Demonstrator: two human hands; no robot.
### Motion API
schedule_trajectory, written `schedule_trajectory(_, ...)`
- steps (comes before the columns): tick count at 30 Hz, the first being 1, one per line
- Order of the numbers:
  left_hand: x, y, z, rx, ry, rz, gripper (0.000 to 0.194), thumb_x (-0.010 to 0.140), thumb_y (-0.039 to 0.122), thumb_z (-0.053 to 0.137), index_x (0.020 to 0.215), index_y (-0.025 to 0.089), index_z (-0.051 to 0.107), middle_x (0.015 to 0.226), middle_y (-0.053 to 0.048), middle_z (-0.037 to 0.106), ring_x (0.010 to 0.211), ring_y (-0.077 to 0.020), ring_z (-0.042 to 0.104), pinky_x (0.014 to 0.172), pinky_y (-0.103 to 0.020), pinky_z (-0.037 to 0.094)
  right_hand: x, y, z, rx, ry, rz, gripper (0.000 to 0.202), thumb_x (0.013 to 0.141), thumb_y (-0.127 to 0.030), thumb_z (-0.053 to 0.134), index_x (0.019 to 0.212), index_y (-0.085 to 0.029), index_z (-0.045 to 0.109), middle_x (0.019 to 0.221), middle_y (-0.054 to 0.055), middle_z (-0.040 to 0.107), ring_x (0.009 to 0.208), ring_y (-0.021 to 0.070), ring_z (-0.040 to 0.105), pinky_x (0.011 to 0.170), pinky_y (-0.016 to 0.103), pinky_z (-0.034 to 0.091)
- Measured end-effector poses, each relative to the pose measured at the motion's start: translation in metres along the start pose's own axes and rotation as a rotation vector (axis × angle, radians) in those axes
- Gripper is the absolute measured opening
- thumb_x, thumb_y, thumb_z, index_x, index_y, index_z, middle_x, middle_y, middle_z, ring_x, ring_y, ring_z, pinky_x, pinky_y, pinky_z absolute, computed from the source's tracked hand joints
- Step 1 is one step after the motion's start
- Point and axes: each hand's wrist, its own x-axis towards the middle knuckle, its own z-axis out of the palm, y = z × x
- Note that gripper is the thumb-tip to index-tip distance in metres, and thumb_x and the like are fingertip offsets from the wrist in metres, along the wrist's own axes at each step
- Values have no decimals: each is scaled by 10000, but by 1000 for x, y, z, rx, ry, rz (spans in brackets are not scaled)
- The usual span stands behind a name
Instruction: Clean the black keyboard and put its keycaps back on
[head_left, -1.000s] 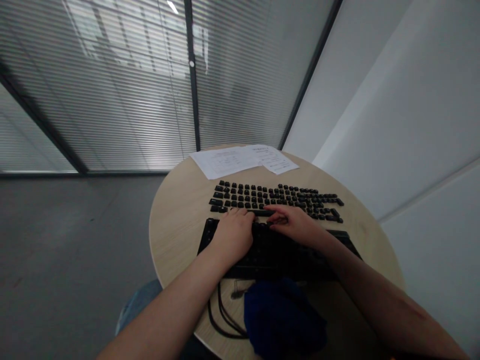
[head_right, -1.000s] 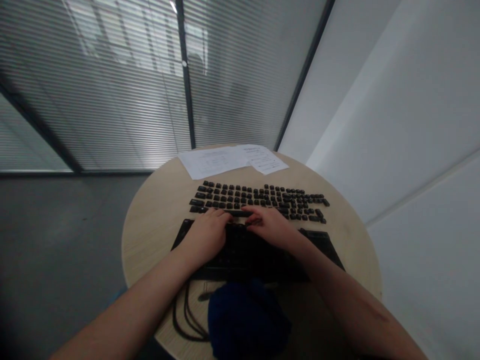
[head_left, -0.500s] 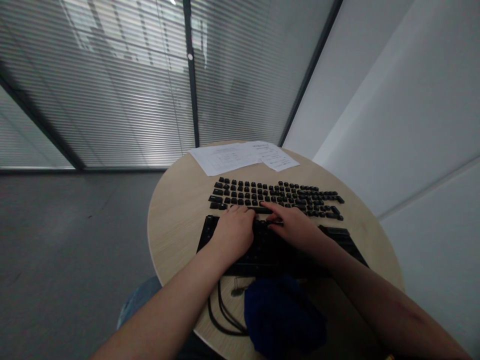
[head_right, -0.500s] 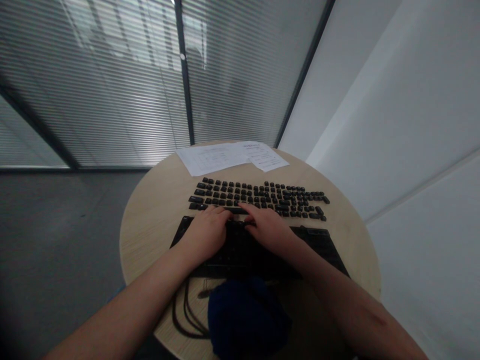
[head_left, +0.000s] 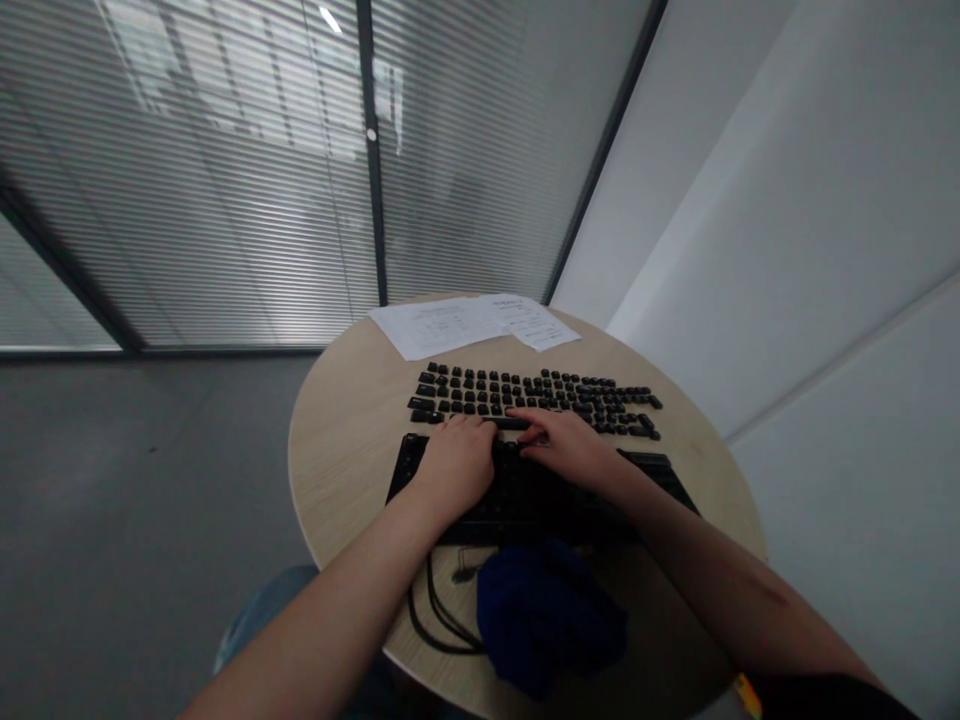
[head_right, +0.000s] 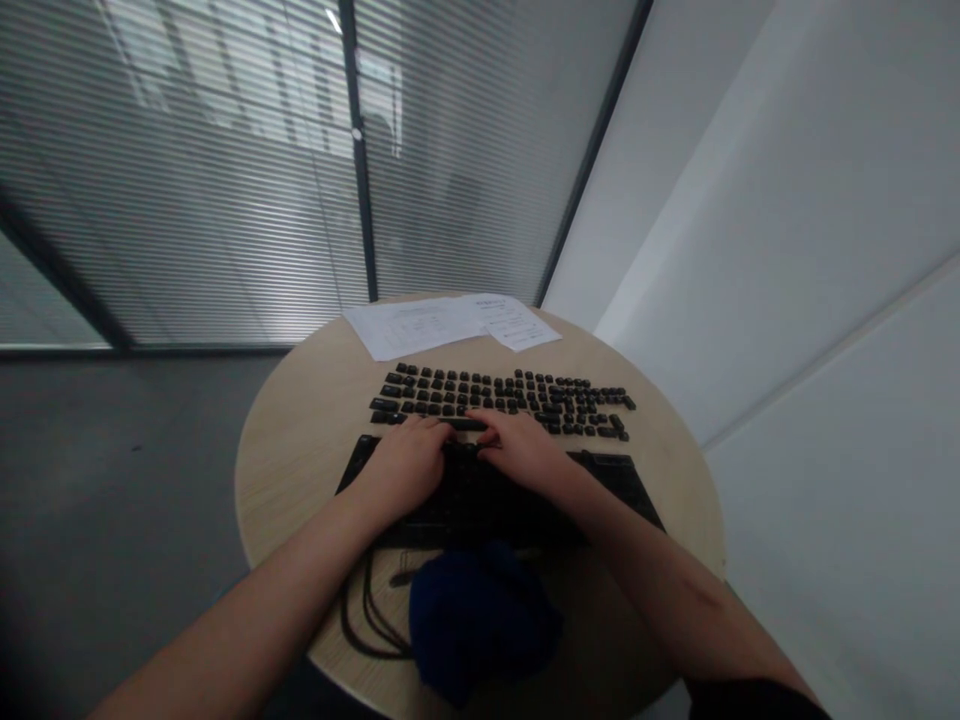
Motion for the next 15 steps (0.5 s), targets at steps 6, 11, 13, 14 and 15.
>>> schedule_trajectory(6,-1,-1,2,0,23,-3,303,928,102,455,1076,138,717,1110,-150,728,1073,-305,632,917,-430,490,2,1,4,-22,-3,-35,656,773,-76,751,1388,-271,635,1000,16,807,975,217,760,959,340,546)
schedule_trajectory(11,-1,-3,3,-10,43,1,330,924,99,451,1105,147,723,1115,-144,728,1060,-289,639,938,-421,487,4,4,4,75,-43,-14,703,757,-56,748,1421,-239,607,985,29,807,924,200,769,928,331,570)
schedule_trajectory(13,-2,-2,1,-16,53,11,342,924,93,442,1108,148,725,1111,-144,723,1051,-285,636,941,-425,485,3,8,-4,144,-47,-30,717,751,-64,752,1429,-242,600,1030,37,801,948,193,765,931,335,578)
schedule_trajectory(14,-2,-1,1,-20,58,21,349,924,92,439,1117,149,725,1111,-145,720,1052,-286,631,941,-429,484,3,11,-10,175,-28,-35,703,749,-70,753,1415,-245,611,1059,43,795,964,191,760,922,335,586)
schedule_trajectory(15,-2,0,0,-25,64,36,359,925,93,437,1133,153,724,1116,-144,716,1060,-288,622,945,-434,479,4,15,-18,198,4,-33,674,750,-78,753,1391,-246,631,1081,48,789,971,190,756,906,334,596)
